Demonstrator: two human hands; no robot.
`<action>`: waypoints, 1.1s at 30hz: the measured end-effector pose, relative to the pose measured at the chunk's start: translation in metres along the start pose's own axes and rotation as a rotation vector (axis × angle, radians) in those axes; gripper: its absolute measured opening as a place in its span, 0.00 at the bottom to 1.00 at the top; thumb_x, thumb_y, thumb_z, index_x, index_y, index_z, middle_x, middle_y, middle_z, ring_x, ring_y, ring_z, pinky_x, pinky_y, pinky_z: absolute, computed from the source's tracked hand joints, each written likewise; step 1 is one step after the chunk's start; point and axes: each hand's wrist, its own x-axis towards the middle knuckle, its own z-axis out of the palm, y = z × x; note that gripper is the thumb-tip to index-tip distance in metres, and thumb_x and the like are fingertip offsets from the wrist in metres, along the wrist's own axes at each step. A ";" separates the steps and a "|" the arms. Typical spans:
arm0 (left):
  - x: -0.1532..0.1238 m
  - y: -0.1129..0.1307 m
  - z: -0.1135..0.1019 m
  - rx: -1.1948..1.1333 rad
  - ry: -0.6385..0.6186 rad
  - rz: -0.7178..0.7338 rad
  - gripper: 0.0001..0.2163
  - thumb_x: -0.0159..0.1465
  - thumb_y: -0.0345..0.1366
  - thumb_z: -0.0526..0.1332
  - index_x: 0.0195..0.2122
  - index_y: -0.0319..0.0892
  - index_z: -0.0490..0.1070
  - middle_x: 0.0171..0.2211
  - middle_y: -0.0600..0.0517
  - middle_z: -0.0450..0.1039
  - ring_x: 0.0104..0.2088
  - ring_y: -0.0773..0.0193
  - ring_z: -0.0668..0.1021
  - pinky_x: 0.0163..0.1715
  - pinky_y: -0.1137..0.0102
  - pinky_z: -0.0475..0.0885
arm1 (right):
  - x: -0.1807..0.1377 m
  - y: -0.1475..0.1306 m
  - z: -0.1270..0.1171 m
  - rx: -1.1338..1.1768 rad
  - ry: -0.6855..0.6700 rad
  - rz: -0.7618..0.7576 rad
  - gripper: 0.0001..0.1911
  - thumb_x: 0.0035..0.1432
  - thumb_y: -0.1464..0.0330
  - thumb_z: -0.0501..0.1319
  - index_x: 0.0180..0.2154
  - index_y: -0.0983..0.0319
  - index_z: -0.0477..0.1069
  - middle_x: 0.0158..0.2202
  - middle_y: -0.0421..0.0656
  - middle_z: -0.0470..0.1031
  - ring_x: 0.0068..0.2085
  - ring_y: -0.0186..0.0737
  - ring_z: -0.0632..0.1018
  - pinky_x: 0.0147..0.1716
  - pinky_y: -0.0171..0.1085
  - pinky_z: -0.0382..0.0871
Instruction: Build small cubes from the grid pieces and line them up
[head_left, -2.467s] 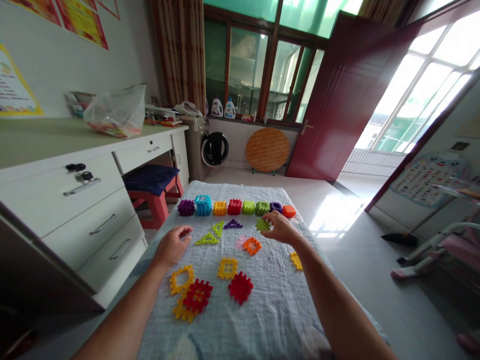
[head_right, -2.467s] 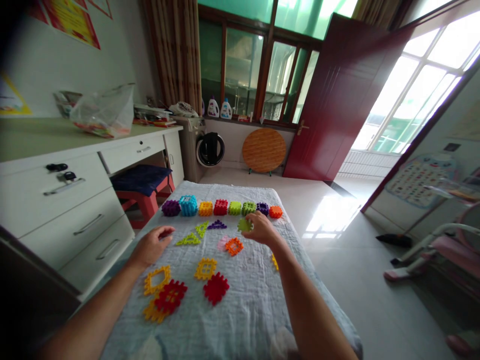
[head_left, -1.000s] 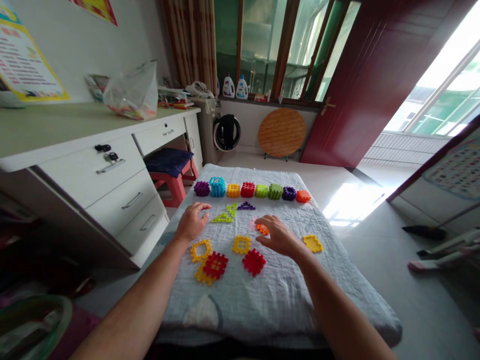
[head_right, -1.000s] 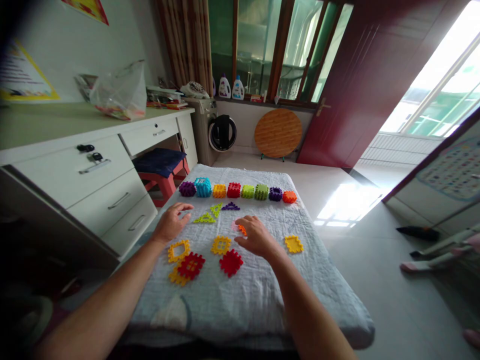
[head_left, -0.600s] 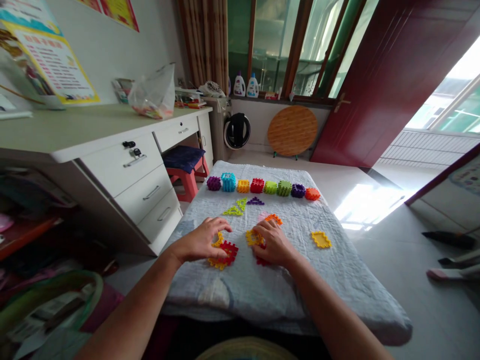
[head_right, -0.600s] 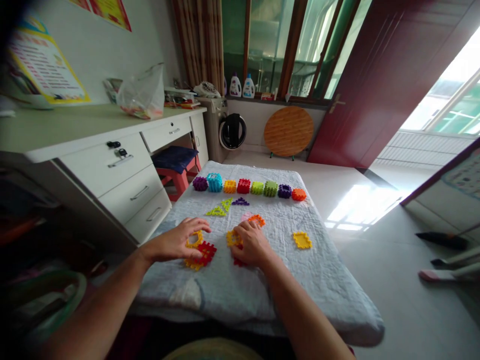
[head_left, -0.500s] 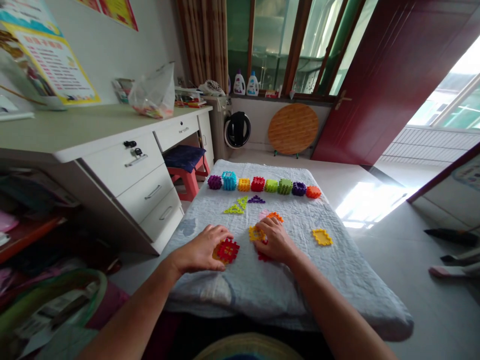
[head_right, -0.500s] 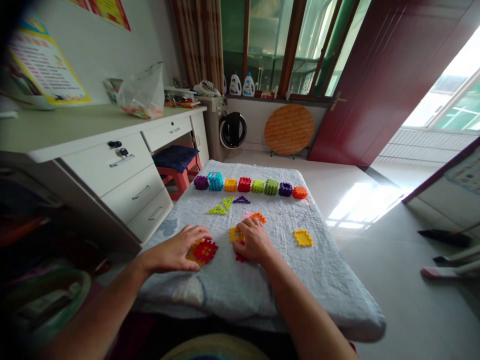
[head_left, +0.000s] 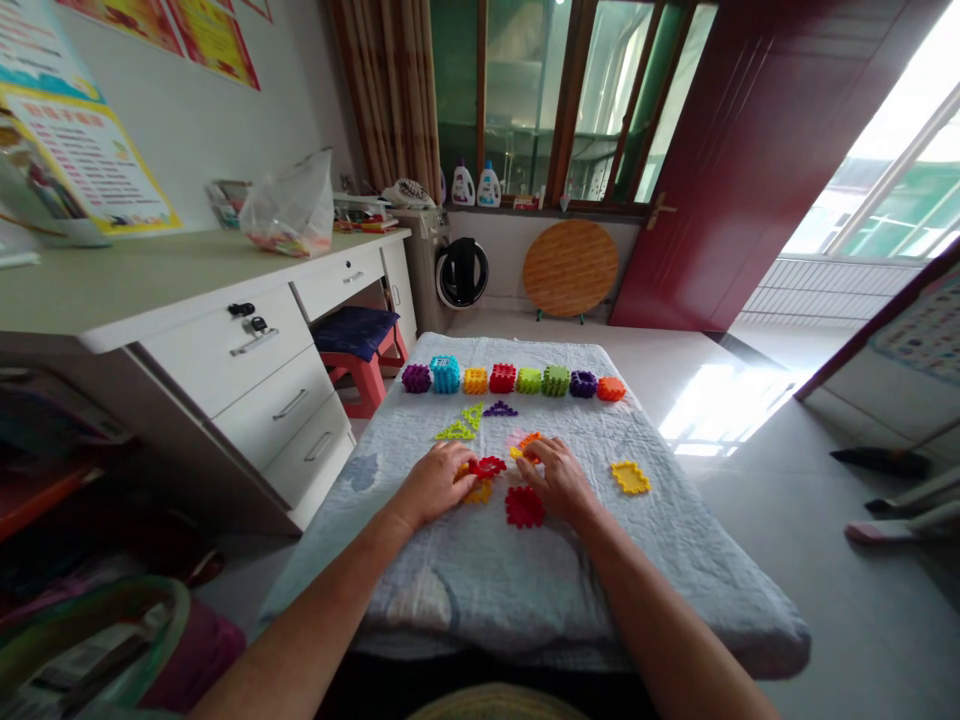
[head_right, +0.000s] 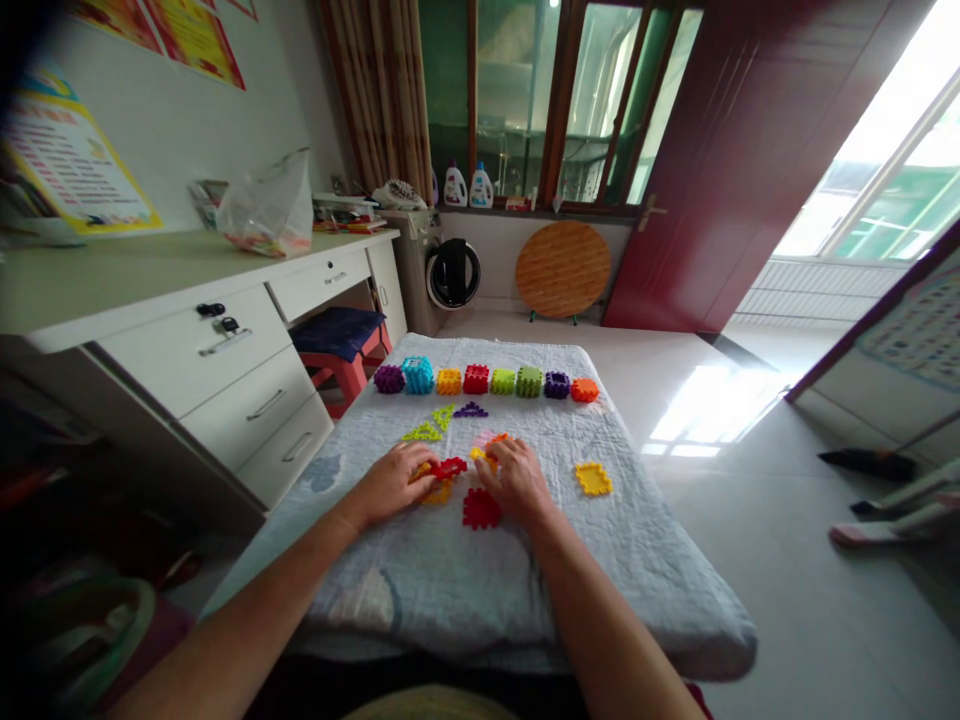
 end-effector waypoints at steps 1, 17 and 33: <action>0.002 -0.001 0.002 -0.018 0.016 0.001 0.05 0.59 0.34 0.58 0.35 0.43 0.73 0.37 0.49 0.74 0.41 0.58 0.73 0.46 0.64 0.66 | 0.000 0.001 -0.001 0.001 -0.011 -0.005 0.13 0.63 0.64 0.51 0.30 0.60 0.68 0.29 0.42 0.72 0.34 0.38 0.70 0.40 0.37 0.60; -0.003 -0.065 -0.003 -0.029 0.396 -0.387 0.12 0.60 0.40 0.51 0.24 0.42 0.68 0.30 0.49 0.70 0.37 0.58 0.73 0.43 0.63 0.67 | 0.000 0.013 0.008 0.099 0.048 0.200 0.13 0.62 0.62 0.50 0.30 0.60 0.68 0.29 0.41 0.70 0.33 0.37 0.70 0.34 0.34 0.60; -0.020 -0.031 -0.005 -0.050 0.038 -0.138 0.23 0.45 0.26 0.58 0.44 0.49 0.73 0.55 0.50 0.59 0.57 0.52 0.62 0.59 0.57 0.57 | -0.007 0.009 0.005 -0.041 -0.041 0.116 0.24 0.48 0.64 0.64 0.49 0.60 0.68 0.46 0.46 0.70 0.47 0.47 0.66 0.49 0.45 0.62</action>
